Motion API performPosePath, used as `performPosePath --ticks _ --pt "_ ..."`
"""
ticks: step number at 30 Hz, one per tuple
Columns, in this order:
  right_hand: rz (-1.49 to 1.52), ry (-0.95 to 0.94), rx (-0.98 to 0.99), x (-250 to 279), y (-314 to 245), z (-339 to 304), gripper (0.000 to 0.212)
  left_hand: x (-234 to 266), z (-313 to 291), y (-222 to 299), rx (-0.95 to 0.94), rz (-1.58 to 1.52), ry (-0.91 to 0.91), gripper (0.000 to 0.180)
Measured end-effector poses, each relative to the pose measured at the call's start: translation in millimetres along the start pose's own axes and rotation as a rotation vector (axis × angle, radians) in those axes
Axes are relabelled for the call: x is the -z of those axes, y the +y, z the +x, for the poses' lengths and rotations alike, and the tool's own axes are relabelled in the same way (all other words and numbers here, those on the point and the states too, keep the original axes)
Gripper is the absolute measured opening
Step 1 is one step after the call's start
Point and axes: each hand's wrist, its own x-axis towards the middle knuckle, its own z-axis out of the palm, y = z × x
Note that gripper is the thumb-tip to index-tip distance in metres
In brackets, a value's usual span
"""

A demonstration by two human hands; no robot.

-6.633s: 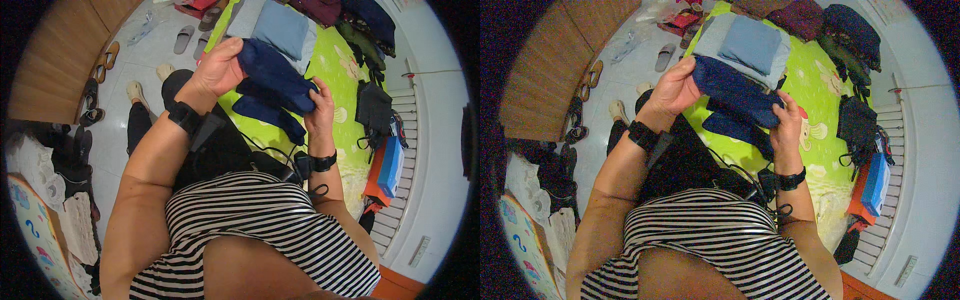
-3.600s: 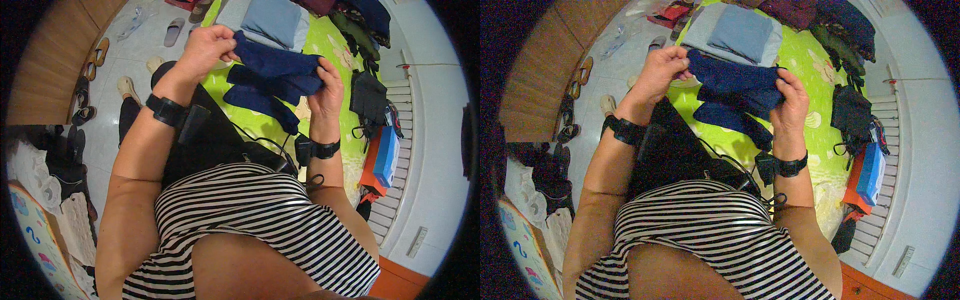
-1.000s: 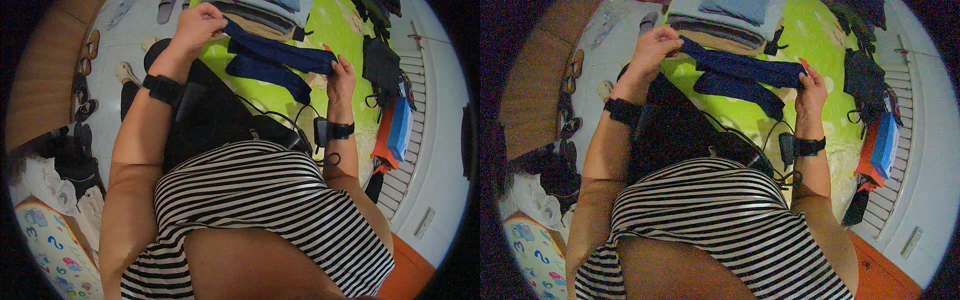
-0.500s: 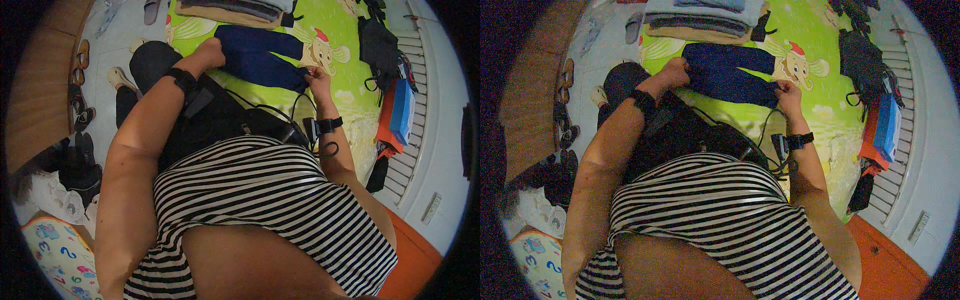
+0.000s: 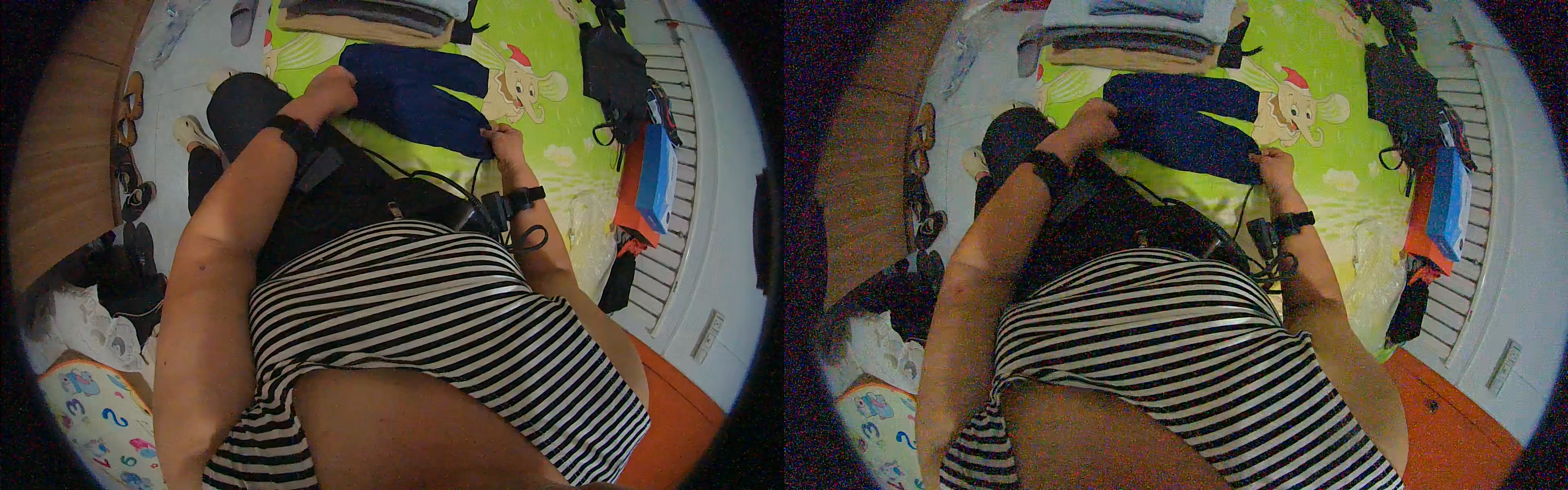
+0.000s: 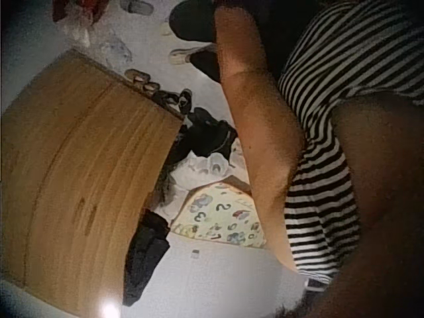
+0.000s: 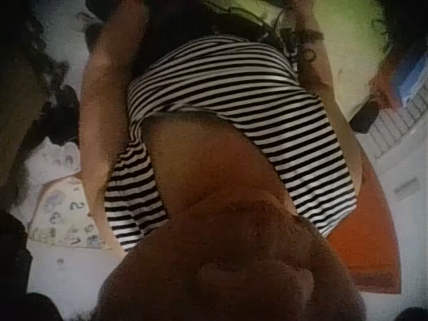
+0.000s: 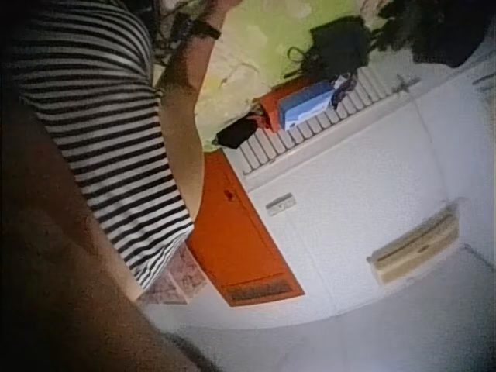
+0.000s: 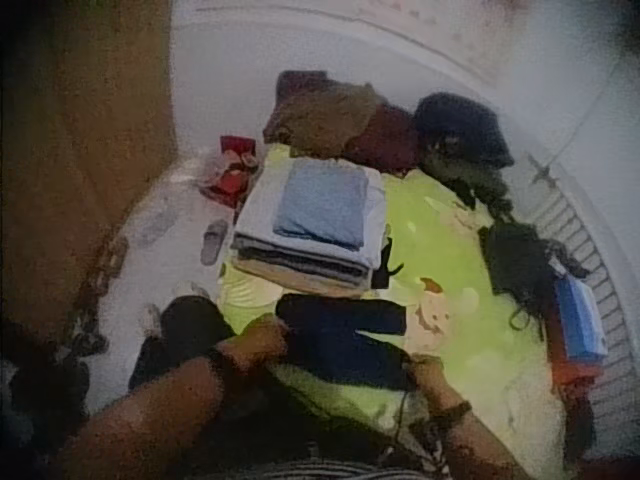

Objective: The person folds a dark blue garment by hand on a bed, aligning edges and folding it into a compact rectangle. The folded item is then placed on top of a stack of other folded clothes.

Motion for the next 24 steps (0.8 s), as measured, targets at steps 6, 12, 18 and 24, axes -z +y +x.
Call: performPosePath --ticks 6,12,18,24 --pt "0.243 0.027 0.057 6.8 -18.2 -9.4 0.014 5.7 7.0 -11.4 0.172 -0.37 -0.14 0.017" --pt "0.37 -0.1 -0.006 3.3 -15.4 -9.7 0.012 3.0 7.6 -16.9 0.168 -0.48 -0.003 0.014" --pt "0.148 -0.108 -0.124 3.5 -18.9 -8.9 0.012 -3.5 8.2 -15.4 0.342 -0.744 -0.007 0.013" --pt "0.703 -0.184 -0.033 11.5 -30.1 -6.5 0.008 0.8 6.0 -21.0 0.328 -0.787 0.122 0.011"
